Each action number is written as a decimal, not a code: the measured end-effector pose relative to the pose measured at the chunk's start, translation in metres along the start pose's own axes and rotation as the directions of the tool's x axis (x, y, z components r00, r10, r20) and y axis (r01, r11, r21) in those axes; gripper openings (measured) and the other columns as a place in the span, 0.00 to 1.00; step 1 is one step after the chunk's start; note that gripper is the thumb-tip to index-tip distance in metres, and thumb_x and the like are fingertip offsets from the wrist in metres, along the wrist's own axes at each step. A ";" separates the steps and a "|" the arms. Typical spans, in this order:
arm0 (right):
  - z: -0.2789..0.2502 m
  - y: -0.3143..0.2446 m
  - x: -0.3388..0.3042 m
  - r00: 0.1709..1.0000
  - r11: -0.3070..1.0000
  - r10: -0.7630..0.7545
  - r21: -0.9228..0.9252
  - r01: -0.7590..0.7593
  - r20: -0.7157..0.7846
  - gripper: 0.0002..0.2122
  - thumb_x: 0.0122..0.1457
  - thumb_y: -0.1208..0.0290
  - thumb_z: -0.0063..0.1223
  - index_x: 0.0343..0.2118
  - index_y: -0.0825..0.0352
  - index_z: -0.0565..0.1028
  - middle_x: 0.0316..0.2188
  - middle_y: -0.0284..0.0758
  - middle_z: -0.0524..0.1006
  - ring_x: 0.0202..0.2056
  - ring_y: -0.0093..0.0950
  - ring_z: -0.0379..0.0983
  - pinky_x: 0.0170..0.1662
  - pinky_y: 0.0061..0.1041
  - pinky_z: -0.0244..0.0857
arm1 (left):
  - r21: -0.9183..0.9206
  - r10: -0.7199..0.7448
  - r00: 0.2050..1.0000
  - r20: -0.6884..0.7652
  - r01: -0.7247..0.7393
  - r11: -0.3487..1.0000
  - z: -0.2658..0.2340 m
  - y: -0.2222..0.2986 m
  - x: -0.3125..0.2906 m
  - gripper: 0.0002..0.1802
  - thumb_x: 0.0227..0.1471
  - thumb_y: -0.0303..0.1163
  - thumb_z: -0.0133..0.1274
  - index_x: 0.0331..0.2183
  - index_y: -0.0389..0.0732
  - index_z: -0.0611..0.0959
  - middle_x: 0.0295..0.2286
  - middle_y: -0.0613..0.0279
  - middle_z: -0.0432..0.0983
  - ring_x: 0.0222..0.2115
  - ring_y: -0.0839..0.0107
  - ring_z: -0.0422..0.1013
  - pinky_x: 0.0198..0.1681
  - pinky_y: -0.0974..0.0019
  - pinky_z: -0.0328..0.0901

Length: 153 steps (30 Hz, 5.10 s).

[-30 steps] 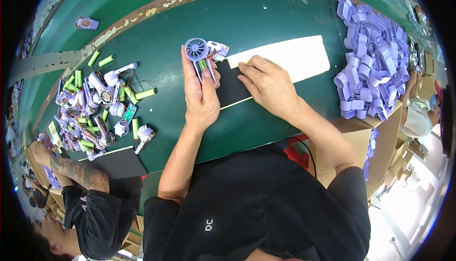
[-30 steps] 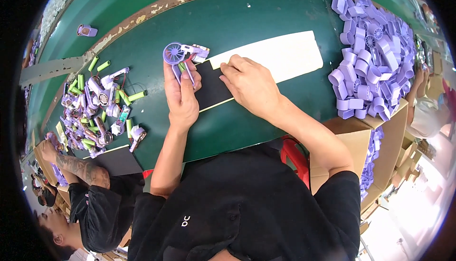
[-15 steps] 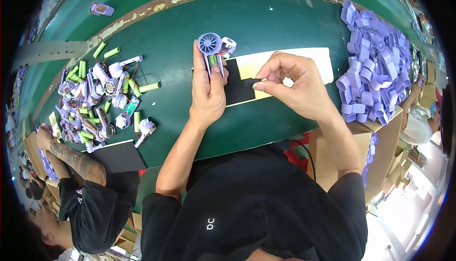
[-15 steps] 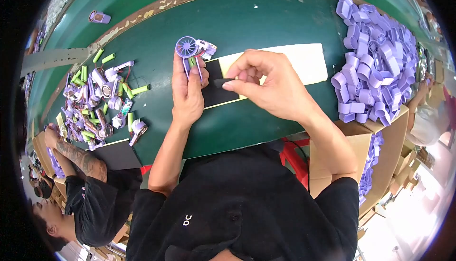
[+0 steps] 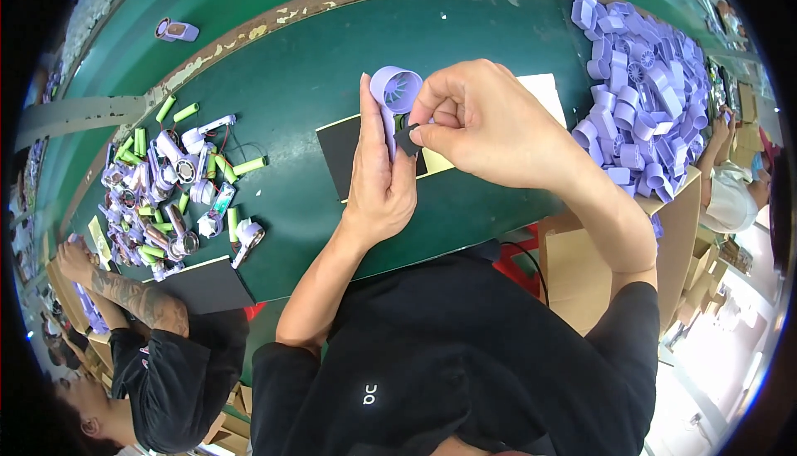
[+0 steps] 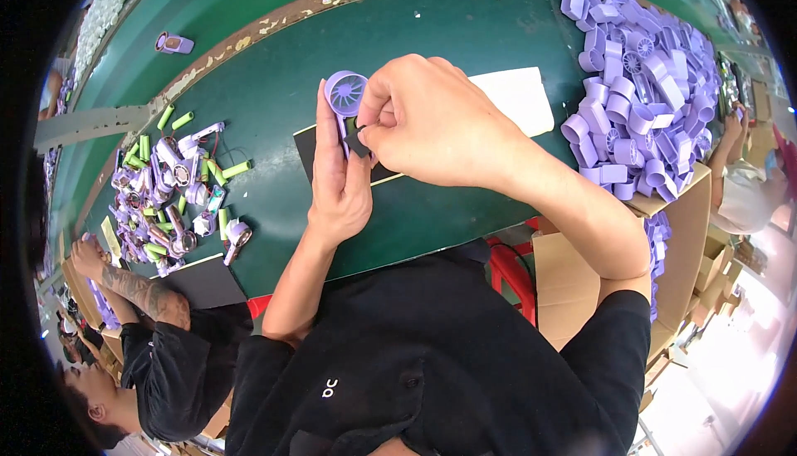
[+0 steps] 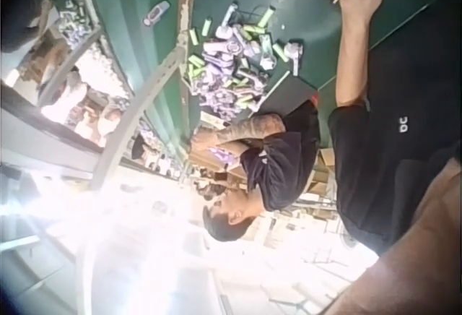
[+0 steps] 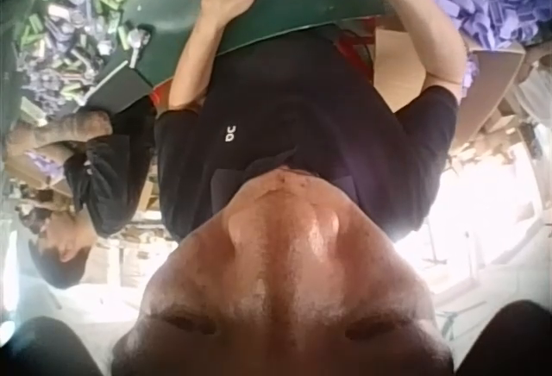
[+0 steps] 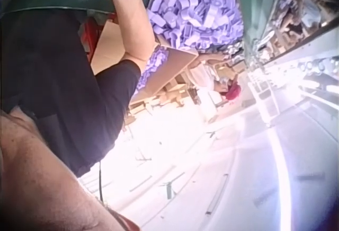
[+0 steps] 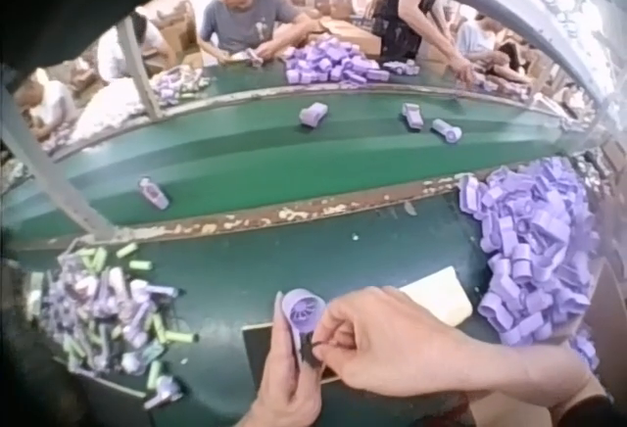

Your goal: The person assembles small handheld electronic fans by hand, inserting a motor assembly and a battery into a fan housing, then closing the housing with a housing cover.

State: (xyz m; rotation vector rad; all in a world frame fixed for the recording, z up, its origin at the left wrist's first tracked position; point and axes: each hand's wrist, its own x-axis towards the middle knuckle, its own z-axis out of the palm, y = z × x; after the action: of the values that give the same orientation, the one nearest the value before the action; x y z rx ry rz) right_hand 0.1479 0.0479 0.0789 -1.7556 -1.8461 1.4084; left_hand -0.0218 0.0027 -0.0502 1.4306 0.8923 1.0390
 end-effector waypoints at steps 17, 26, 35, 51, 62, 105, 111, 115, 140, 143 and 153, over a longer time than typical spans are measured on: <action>-0.009 0.011 0.006 0.998 1.000 0.013 0.024 -0.014 0.055 0.06 0.49 0.77 0.57 0.26 0.76 0.79 0.18 0.39 0.77 0.21 0.27 0.74 0.27 0.29 0.66 | -0.184 -0.080 0.986 0.148 0.107 0.977 0.003 0.005 0.003 0.47 0.58 0.15 0.39 0.71 0.30 0.34 0.63 0.45 0.59 0.61 0.60 0.63 0.64 0.64 0.57; 0.008 0.024 0.002 0.996 0.997 -0.070 0.006 0.071 -0.057 0.04 0.53 0.79 0.56 0.26 0.75 0.77 0.14 0.35 0.74 0.18 0.21 0.68 0.23 0.28 0.60 | -0.159 -0.093 0.973 0.213 0.129 0.979 0.003 0.004 0.002 0.46 0.62 0.20 0.38 0.69 0.29 0.29 0.67 0.39 0.51 0.68 0.52 0.52 0.70 0.58 0.46; 0.027 0.029 -0.004 0.973 0.992 -0.107 0.048 0.119 -0.206 0.03 0.53 0.80 0.55 0.26 0.73 0.78 0.16 0.40 0.74 0.21 0.32 0.72 0.27 0.34 0.64 | 0.061 -0.052 0.987 0.154 0.043 0.997 0.008 -0.006 -0.002 0.41 0.66 0.21 0.33 0.69 0.27 0.31 0.68 0.40 0.49 0.67 0.53 0.53 0.68 0.59 0.49; 0.049 0.065 0.008 0.901 0.945 -0.240 0.126 0.302 -0.361 0.02 0.51 0.79 0.59 0.27 0.70 0.79 0.19 0.42 0.77 0.22 0.39 0.77 0.27 0.36 0.68 | -0.018 -0.036 0.998 0.051 0.037 0.999 0.016 -0.018 0.002 0.41 0.66 0.19 0.39 0.70 0.29 0.37 0.61 0.41 0.63 0.58 0.54 0.67 0.63 0.59 0.60; 0.018 0.048 -0.001 0.919 0.940 -0.342 -0.073 0.334 -0.194 0.04 0.51 0.79 0.57 0.30 0.71 0.81 0.22 0.45 0.79 0.24 0.43 0.77 0.29 0.38 0.68 | 0.198 0.013 0.999 0.043 -0.022 0.980 0.020 -0.001 0.000 0.41 0.65 0.21 0.43 0.69 0.25 0.40 0.62 0.31 0.58 0.62 0.44 0.63 0.66 0.54 0.57; 0.026 0.052 -0.045 0.644 0.861 -0.504 -0.281 0.424 -0.576 0.39 0.54 0.84 0.61 0.70 0.67 0.59 0.36 0.36 0.72 0.26 0.25 0.68 0.34 0.26 0.67 | -0.451 -0.135 0.990 -0.035 0.105 0.886 0.008 0.061 0.009 0.32 0.65 0.36 0.46 0.65 0.34 0.61 0.40 0.66 0.70 0.28 0.81 0.61 0.29 0.75 0.55; 0.030 0.050 -0.047 0.734 0.900 -0.428 -0.179 0.396 -0.527 0.34 0.54 0.83 0.62 0.66 0.64 0.67 0.37 0.37 0.74 0.27 0.27 0.70 0.33 0.28 0.68 | -0.282 -0.064 0.991 -0.113 0.030 0.959 0.008 0.058 0.008 0.24 0.70 0.32 0.44 0.62 0.34 0.63 0.39 0.67 0.71 0.26 0.85 0.59 0.27 0.78 0.53; 0.031 0.055 -0.047 0.749 0.894 -0.445 -0.196 0.403 -0.490 0.30 0.54 0.83 0.63 0.62 0.66 0.71 0.38 0.38 0.75 0.29 0.29 0.72 0.33 0.28 0.69 | -0.263 -0.092 0.980 -0.178 0.043 0.964 0.003 0.056 0.008 0.15 0.69 0.28 0.45 0.54 0.35 0.68 0.36 0.68 0.73 0.24 0.87 0.58 0.25 0.80 0.52; 0.052 0.090 -0.015 0.999 0.493 0.038 0.870 -0.019 0.000 0.23 0.73 0.49 0.44 0.51 0.69 0.75 0.40 0.44 0.83 0.35 0.28 0.80 0.44 0.28 0.75 | -0.419 -0.215 0.974 -0.078 0.164 0.893 0.003 0.061 0.001 0.33 0.61 0.35 0.45 0.64 0.32 0.63 0.40 0.62 0.71 0.29 0.78 0.64 0.31 0.73 0.59; 0.049 0.088 -0.017 0.999 0.479 0.035 0.878 0.015 -0.037 0.22 0.73 0.50 0.44 0.50 0.68 0.75 0.40 0.42 0.83 0.35 0.28 0.81 0.44 0.28 0.75 | -0.285 -0.147 0.983 -0.111 0.110 0.952 0.003 0.057 0.001 0.26 0.67 0.30 0.44 0.63 0.32 0.64 0.39 0.64 0.70 0.29 0.81 0.62 0.30 0.74 0.58; 0.039 0.072 -0.032 0.875 0.470 -0.191 0.741 0.479 -0.444 0.13 0.63 0.79 0.61 0.49 0.70 0.73 0.42 0.36 0.81 0.45 0.22 0.78 0.50 0.26 0.75 | -0.177 -0.040 0.986 -0.164 0.011 0.984 -0.001 0.038 0.001 0.21 0.69 0.29 0.46 0.60 0.34 0.66 0.44 0.65 0.72 0.38 0.84 0.66 0.36 0.80 0.61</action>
State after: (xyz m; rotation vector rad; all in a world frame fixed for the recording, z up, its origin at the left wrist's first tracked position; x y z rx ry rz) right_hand 0.1745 -0.0115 0.0189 -0.9344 -0.9495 1.3860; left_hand -0.0239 -0.0007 -0.0123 1.1953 0.9124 1.2015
